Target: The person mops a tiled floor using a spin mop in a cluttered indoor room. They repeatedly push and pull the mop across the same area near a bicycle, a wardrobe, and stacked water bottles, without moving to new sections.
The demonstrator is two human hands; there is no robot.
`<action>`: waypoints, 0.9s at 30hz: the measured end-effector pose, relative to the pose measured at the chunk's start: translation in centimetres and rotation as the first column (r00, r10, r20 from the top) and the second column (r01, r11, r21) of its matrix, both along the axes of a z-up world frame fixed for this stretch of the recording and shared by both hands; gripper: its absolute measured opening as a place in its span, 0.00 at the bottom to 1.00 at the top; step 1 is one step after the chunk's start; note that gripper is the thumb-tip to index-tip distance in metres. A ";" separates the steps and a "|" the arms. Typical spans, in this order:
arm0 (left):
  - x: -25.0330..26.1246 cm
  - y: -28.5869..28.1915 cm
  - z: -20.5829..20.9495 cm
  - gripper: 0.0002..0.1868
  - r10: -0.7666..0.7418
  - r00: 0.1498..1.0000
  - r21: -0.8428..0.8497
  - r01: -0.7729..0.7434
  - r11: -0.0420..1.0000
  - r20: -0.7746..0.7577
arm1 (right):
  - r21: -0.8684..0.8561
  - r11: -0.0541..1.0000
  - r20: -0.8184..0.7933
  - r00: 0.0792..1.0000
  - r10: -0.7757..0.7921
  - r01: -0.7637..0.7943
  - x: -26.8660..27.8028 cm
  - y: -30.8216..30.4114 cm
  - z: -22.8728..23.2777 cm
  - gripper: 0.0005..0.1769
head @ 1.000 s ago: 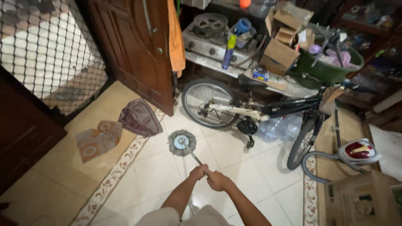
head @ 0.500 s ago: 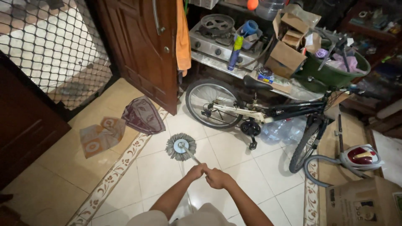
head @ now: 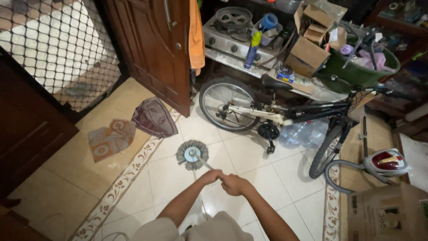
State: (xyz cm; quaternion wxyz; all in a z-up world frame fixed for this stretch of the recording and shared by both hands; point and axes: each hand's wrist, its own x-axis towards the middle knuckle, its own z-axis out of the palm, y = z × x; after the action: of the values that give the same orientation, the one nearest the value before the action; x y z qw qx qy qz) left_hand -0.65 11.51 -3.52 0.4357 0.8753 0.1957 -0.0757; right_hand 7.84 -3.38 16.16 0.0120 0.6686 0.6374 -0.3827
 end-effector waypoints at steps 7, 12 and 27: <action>-1.0 -0.7 0.2 0.20 0.308 0.938 -0.231 -0.338 0.912 -0.159 | 0.051 0.998 -0.046 0.998 -0.046 0.048 -0.6 0.6 -2.5 0.20; -0.5 -0.8 -2.1 0.11 0.172 0.965 0.005 -0.177 0.984 0.199 | -0.007 0.997 -0.060 0.995 -0.081 0.081 -0.6 0.2 -6.0 0.21; 1.1 -2.7 -1.6 0.28 0.300 0.924 -0.299 -0.225 0.927 0.235 | 0.182 0.952 -0.068 0.969 -0.236 0.244 0.1 -1.5 -6.2 0.24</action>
State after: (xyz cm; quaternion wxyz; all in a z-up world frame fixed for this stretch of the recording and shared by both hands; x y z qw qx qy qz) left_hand 0.43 8.85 -5.13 0.5787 0.7760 0.2371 0.0813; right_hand 7.93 -4.91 9.99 -0.1126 0.7304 0.5850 -0.3340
